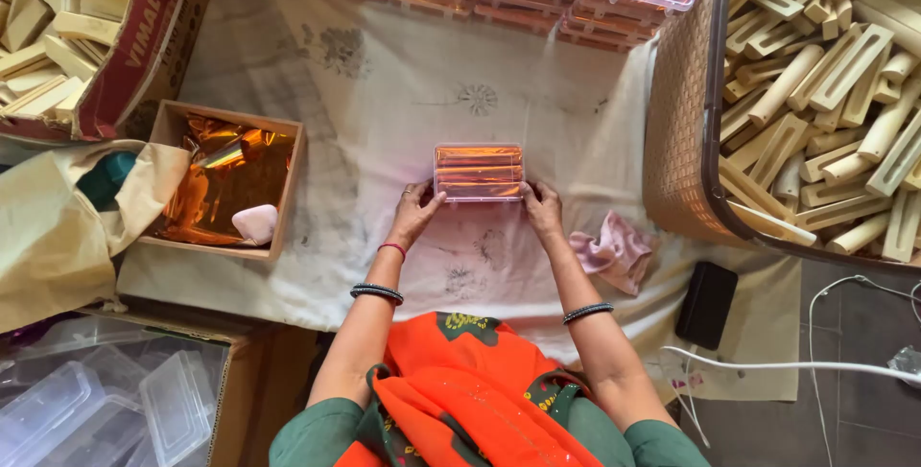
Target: The person picks up wooden blocks from a basket, wipes them with a pink cloth, and then wraps them in gold foil. The wrapped blocks are placed into a small box.
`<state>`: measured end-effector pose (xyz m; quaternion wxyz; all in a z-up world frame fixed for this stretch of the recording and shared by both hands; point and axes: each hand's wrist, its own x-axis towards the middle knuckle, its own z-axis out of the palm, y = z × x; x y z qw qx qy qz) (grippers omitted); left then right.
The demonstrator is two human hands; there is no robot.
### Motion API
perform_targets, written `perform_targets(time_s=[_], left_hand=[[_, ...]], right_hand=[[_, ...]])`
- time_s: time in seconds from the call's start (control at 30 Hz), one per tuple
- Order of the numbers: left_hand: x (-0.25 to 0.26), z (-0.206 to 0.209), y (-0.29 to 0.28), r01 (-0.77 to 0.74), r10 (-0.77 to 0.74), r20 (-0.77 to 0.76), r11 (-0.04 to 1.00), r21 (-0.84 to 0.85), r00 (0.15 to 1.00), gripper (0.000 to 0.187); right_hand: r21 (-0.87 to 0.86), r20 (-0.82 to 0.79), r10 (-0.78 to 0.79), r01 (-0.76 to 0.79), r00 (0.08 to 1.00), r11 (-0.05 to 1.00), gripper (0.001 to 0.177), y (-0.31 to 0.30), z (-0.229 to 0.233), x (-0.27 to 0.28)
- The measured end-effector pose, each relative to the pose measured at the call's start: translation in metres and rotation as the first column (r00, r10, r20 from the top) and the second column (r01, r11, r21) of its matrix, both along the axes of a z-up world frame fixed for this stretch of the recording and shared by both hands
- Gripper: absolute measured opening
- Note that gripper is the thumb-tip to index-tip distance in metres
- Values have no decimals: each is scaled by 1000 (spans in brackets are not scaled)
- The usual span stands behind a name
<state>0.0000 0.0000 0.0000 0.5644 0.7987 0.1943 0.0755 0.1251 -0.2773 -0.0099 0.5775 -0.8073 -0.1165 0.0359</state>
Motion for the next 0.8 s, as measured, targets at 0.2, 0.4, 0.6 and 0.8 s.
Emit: perform_targets(time_s=[0.2, 0.4, 0.6, 0.8], left_hand=[[-1, 7, -5, -10, 10, -21, 1000, 10, 1000, 60], [0, 22, -4, 22, -21, -45, 999, 23, 999, 64], [3, 18, -3, 63, -59, -45, 995, 84, 997, 61], [4, 46, -4, 97, -84, -99, 987, 130, 991, 57]], right_hand=[[93, -431, 1, 44, 902, 995, 37, -3, 25, -5], [35, -365, -22, 38, 931, 999, 45, 6, 55, -15], [41, -364, -24, 42, 931, 998, 47, -1, 24, -7], [61, -398, -12, 39, 917, 997, 45, 1, 37, -10]])
